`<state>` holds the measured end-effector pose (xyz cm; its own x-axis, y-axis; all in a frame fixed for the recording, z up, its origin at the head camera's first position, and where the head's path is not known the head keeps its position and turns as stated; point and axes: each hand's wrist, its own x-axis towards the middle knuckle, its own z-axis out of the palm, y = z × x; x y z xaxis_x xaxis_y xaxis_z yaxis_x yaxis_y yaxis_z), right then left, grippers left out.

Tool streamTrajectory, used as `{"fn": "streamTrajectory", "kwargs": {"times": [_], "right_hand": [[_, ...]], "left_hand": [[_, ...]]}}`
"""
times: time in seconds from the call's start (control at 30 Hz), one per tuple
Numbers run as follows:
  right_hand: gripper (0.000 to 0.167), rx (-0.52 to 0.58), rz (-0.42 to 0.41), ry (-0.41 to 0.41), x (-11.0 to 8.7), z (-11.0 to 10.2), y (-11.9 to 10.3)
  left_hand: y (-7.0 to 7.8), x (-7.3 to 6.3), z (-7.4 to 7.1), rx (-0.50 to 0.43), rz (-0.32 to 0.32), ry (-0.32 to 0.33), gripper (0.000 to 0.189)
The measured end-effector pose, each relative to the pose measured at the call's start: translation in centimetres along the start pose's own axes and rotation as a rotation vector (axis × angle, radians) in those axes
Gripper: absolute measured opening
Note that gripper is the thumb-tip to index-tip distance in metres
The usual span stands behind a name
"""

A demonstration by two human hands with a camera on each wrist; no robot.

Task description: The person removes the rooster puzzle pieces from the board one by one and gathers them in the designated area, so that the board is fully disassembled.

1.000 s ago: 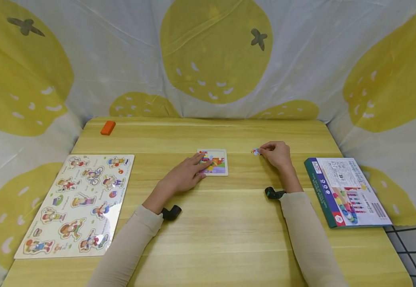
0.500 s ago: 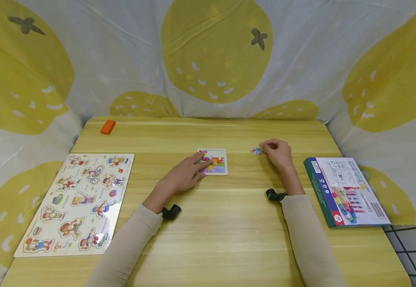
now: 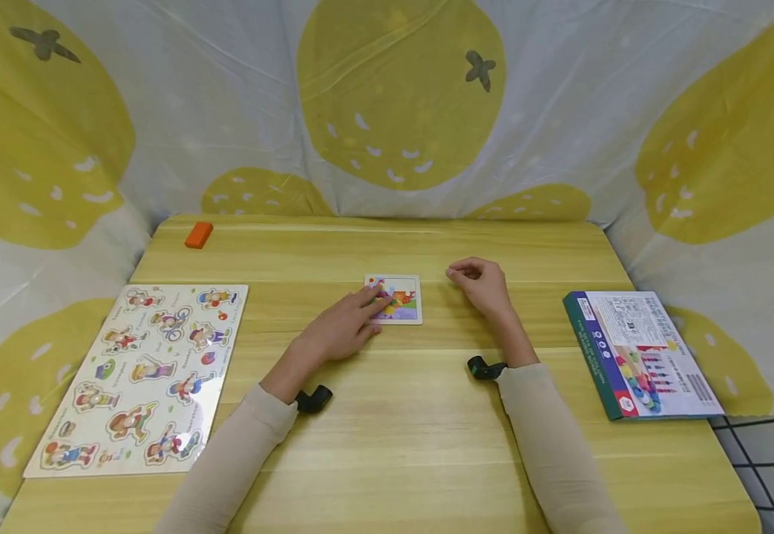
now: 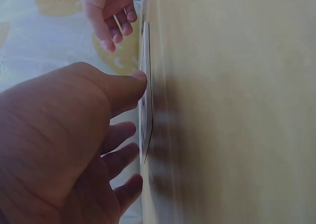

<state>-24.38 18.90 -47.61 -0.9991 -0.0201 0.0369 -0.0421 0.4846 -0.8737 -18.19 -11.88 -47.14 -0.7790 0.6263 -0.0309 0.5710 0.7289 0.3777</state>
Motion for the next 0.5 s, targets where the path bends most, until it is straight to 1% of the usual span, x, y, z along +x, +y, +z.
{"fn": "streamTrajectory", "kwargs": {"times": [0.1, 0.27, 0.5], "right_hand": [[0.024, 0.007, -0.006, -0.016, 0.2, 1.2, -0.5], [0.022, 0.023, -0.03, -0.07, 0.4, 2.9, -1.2], [0.021, 0.032, -0.037, -0.12, 0.5, 4.8, -2.4]], "left_hand": [[0.2, -0.3, -0.2, 0.01, 0.006, -0.011, 0.058], [0.5, -0.7, -0.3, 0.021, 0.017, -0.044, 0.058], [0.7, -0.9, -0.3, 0.041, 0.013, -0.067, 0.058]]}}
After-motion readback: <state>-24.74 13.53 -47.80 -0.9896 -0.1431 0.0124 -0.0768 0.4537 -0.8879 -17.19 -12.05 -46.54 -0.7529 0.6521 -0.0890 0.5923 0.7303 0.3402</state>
